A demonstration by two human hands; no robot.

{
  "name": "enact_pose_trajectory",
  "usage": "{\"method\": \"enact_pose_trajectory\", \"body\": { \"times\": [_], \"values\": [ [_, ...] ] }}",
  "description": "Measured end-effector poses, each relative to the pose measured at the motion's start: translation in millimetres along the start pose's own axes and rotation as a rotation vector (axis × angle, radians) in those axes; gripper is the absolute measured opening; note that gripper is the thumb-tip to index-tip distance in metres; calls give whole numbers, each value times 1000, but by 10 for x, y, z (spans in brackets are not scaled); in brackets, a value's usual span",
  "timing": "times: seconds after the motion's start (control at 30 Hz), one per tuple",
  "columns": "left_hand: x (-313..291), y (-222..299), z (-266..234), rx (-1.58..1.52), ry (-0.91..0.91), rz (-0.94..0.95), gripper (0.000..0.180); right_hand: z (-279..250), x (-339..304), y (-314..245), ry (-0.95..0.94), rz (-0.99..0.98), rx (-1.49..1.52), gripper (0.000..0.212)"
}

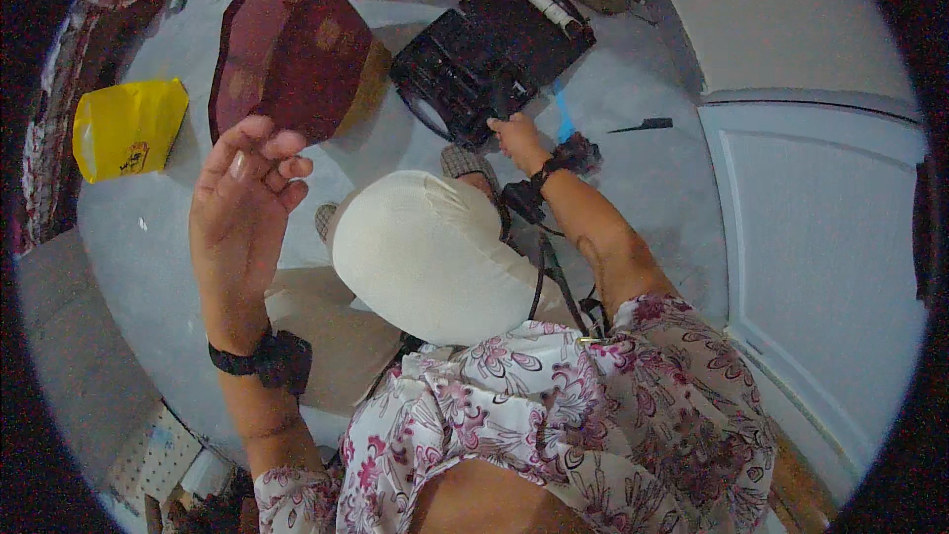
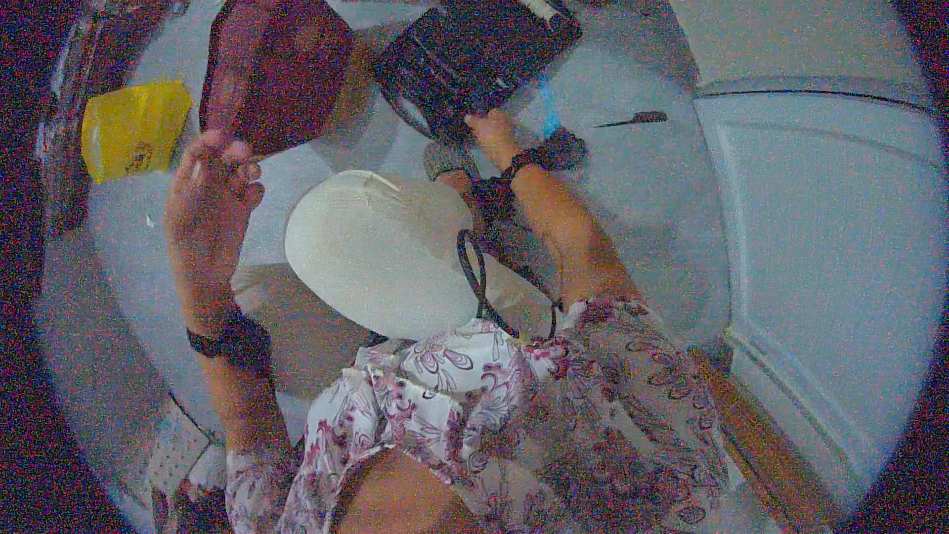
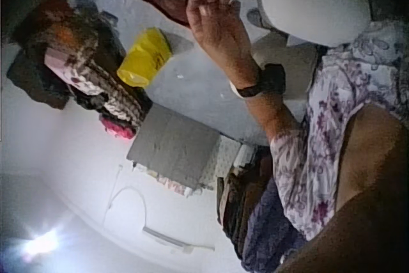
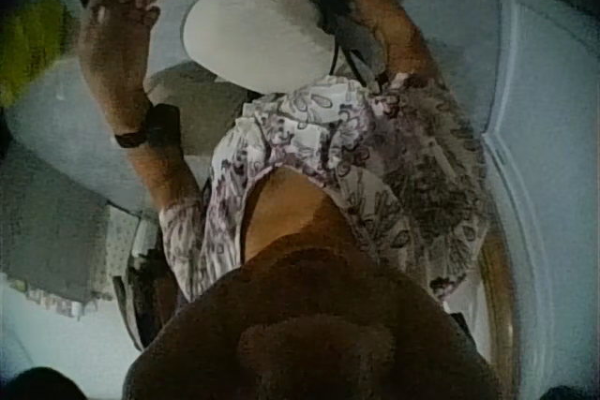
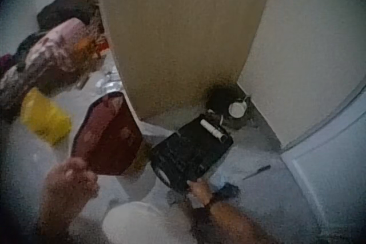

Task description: The person cleans a black hair clipper with a comb, then switches to a white hair clipper. They clean the white clipper with the comb and a small brush, then apply oil from a small bottle to the blades.

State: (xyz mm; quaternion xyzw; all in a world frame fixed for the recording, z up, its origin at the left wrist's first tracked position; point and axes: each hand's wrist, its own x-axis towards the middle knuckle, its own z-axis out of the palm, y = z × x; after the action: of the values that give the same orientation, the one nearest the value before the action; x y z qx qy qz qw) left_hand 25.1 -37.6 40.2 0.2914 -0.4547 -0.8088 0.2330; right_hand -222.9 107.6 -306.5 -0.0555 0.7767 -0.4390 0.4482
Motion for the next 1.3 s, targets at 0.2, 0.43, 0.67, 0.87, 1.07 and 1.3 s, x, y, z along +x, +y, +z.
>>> {"method": "enact_pose_trajectory", "body": {
  "times": [0.2, 0.43, 0.67, 0.87, 1.07, 1.3],
  "values": [
    [-3, 13, 3, -29, 0, -11, 28, -426, 300, -206, 322, -356, -402, 37],
    [-112, -7, 106, 10, -15, -80, 32, -1220, 558, -725, 471, -393, -792, 33],
    [-207, 41, 151, 71, 84, -143, 33, -1612, 856, -1045, 443, -476, -1149, 23],
    [-206, 24, 171, 15, 126, -205, 34, -1648, 1014, -1093, 404, -571, -1237, 25],
    [-248, -16, 211, 9, 122, -197, 34, -1520, 844, -1131, 485, -473, -1189, 39],
    [-213, -18, 265, 38, 125, -216, 31, -1448, 724, -1159, 231, -104, -994, 43]
  ]
}}
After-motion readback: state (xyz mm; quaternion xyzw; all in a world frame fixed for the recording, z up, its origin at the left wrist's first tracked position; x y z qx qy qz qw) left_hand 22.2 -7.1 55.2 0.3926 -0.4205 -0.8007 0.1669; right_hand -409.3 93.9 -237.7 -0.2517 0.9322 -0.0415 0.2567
